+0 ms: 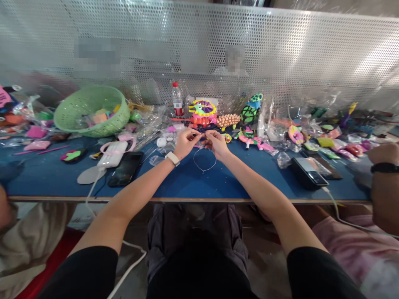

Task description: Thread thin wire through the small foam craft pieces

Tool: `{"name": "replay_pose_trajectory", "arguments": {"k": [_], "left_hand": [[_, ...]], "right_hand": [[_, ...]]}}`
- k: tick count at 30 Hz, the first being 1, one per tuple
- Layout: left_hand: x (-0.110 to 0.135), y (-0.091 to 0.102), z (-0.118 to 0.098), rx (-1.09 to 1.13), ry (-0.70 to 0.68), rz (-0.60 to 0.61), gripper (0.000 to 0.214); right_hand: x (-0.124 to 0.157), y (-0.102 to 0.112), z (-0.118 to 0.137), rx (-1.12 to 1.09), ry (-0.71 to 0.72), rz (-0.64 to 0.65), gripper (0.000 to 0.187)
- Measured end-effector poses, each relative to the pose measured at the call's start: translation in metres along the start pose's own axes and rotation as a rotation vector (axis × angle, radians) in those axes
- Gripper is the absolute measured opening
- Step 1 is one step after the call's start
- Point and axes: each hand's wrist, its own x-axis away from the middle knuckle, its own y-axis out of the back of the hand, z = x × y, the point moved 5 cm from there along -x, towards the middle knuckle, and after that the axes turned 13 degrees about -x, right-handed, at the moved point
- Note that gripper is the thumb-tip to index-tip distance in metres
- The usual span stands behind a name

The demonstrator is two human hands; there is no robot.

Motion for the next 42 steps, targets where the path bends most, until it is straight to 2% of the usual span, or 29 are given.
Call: {"name": "replay_pose_trajectory", "arguments": {"k": [6, 11, 19, 24, 32, 36, 39, 42], "left_hand": [[0.000, -0.002, -0.002, 0.024, -0.006, 0.017, 0.034], [0.002, -0.004, -0.006, 0.010, -0.037, 0.055, 0.037], [0.002, -0.005, -0.005, -0.020, -0.053, 0.101, 0.021], [0.002, -0.006, -0.004, -0.041, -0.053, 0.119, 0.007], [0.002, -0.007, -0.006, -0.048, -0.049, 0.138, 0.008], [0.003, -0.005, -0.006, -0.024, -0.035, 0.144, 0.005], [0.002, -0.004, -0.001, 0.049, 0.014, 0.145, 0.009], [0.000, -0.001, 0.005, 0.043, 0.043, 0.119, 0.015]], "right_hand": [[0.000, 0.000, 0.003, 0.083, 0.044, 0.041, 0.025], [0.001, -0.001, 0.005, 0.175, 0.066, 0.073, 0.022], [0.002, -0.004, 0.004, 0.246, 0.109, 0.120, 0.026], [0.002, -0.003, 0.006, 0.361, 0.188, 0.147, 0.019], [0.007, -0.006, 0.011, 0.489, 0.295, 0.215, 0.006], [0.010, -0.010, 0.015, 0.508, 0.271, 0.238, 0.011], [0.015, -0.017, 0.018, 0.458, 0.221, 0.345, 0.017], [0.027, -0.030, 0.017, 0.394, 0.092, 0.587, 0.027]]}}
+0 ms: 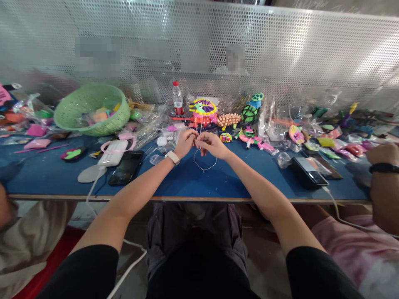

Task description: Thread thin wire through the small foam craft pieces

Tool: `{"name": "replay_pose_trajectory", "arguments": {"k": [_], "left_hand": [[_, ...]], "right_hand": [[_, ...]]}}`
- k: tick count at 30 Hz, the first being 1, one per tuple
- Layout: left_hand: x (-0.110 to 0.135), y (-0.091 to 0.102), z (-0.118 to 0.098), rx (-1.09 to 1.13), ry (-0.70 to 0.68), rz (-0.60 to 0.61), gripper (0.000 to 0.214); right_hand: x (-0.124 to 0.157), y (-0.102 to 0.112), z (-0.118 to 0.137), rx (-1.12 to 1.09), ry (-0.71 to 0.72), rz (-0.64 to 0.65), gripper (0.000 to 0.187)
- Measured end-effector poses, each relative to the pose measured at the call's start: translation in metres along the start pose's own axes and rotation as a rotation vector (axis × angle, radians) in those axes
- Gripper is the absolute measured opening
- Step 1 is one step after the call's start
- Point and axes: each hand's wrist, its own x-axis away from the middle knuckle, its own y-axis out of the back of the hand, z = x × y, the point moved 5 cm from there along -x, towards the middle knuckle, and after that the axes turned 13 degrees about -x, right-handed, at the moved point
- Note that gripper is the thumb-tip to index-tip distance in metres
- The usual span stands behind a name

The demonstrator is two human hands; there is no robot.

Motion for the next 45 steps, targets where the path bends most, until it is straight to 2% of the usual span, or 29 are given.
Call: {"name": "replay_pose_trajectory", "arguments": {"k": [3, 7, 10, 13, 18, 30, 45], "left_hand": [[0.000, 0.000, 0.001, -0.177, -0.053, -0.011, 0.013], [0.004, -0.014, -0.004, -0.347, -0.185, 0.140, 0.018], [0.008, -0.024, -0.007, -0.378, -0.241, 0.219, 0.019], [0.011, -0.029, -0.009, -0.407, -0.282, 0.250, 0.019], [0.013, -0.029, -0.009, -0.463, -0.271, 0.294, 0.020], [0.015, -0.033, -0.008, -0.525, -0.250, 0.347, 0.021], [0.015, -0.035, -0.007, -0.532, -0.252, 0.368, 0.019]], "right_hand": [[0.009, -0.022, 0.003, -0.047, -0.127, 0.297, 0.034], [0.024, -0.047, 0.002, -0.037, -0.338, 0.563, 0.033], [0.032, -0.060, -0.001, -0.016, -0.451, 0.659, 0.030], [0.036, -0.068, -0.006, 0.002, -0.505, 0.715, 0.029], [0.042, -0.076, -0.019, 0.036, -0.581, 0.834, 0.031], [0.044, -0.080, -0.027, 0.075, -0.588, 0.904, 0.039], [0.043, -0.079, -0.025, 0.113, -0.580, 0.922, 0.035]]}}
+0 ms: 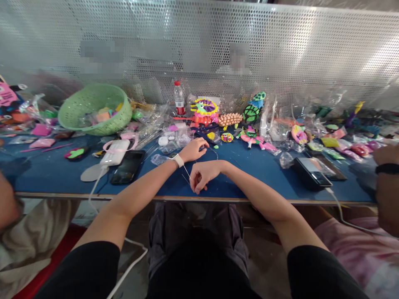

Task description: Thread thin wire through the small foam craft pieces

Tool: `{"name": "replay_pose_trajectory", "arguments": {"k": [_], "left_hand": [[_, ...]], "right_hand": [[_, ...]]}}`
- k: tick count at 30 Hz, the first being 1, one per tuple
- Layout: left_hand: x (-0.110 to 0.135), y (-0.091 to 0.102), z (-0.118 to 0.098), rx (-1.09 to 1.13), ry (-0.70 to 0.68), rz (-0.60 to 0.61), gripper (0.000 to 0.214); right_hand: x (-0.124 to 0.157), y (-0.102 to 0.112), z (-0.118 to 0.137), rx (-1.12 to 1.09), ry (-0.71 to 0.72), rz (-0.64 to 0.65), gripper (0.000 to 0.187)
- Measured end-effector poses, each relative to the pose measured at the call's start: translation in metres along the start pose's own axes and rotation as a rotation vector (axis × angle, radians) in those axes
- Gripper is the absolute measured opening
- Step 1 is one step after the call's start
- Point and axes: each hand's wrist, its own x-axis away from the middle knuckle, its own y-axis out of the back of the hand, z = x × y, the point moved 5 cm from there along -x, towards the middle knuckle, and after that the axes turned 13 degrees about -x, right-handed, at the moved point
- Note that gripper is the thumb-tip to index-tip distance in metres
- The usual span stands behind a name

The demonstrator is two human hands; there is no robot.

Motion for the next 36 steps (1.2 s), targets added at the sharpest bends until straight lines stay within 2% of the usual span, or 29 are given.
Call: {"name": "replay_pose_trajectory", "arguments": {"k": [18, 26, 36], "left_hand": [[0.0007, 0.0005, -0.0010, -0.016, -0.001, 0.043, 0.021], [0.0002, -0.0022, 0.0005, -0.013, -0.003, 0.040, 0.021], [-0.0001, -0.0025, -0.0003, -0.019, -0.006, 0.043, 0.019]], "right_hand": [[-0.0001, 0.0013, 0.0006, 0.032, -0.015, -0.021, 0.037], [0.0008, 0.0006, 0.0024, 0.026, -0.021, -0.033, 0.045], [0.0012, 0.0008, 0.0023, 0.033, -0.019, -0.027, 0.043]]}}
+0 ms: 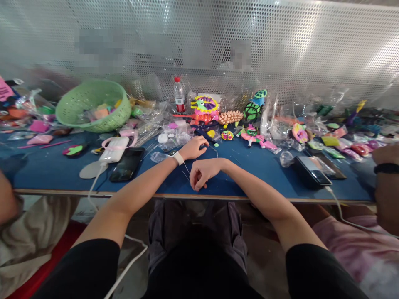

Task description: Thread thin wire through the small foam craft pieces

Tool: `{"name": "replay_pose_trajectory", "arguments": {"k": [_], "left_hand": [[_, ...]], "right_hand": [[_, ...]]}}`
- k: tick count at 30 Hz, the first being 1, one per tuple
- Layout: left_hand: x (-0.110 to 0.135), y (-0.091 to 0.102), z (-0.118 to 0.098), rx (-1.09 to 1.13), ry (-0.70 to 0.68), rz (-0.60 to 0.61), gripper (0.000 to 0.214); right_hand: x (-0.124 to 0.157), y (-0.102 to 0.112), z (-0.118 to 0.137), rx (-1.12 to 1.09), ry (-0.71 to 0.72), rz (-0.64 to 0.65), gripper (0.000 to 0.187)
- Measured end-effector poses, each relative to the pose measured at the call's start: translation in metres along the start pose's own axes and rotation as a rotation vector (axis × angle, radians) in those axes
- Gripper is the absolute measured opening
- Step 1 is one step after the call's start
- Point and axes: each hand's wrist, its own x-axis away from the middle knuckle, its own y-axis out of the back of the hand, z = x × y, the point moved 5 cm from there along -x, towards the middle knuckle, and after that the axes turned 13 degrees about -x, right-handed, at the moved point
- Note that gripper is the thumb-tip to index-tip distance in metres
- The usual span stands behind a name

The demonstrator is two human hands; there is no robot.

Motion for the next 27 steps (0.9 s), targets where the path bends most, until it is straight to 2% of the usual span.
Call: {"name": "replay_pose_trajectory", "arguments": {"k": [6, 17, 27], "left_hand": [[-0.0004, -0.0001, 0.0006, 0.003, -0.004, -0.010, 0.020], [-0.0002, -0.0007, 0.0012, 0.009, -0.007, -0.011, 0.019], [-0.0001, -0.0012, 0.0010, 0.002, -0.013, -0.001, 0.018]], "right_hand": [[-0.0008, 0.0003, -0.0009, 0.005, -0.004, -0.004, 0.047], [-0.0008, 0.0010, -0.0018, 0.003, -0.020, -0.011, 0.035], [-0.0015, -0.0001, -0.0020, -0.004, 0.000, 0.003, 0.044]]}}
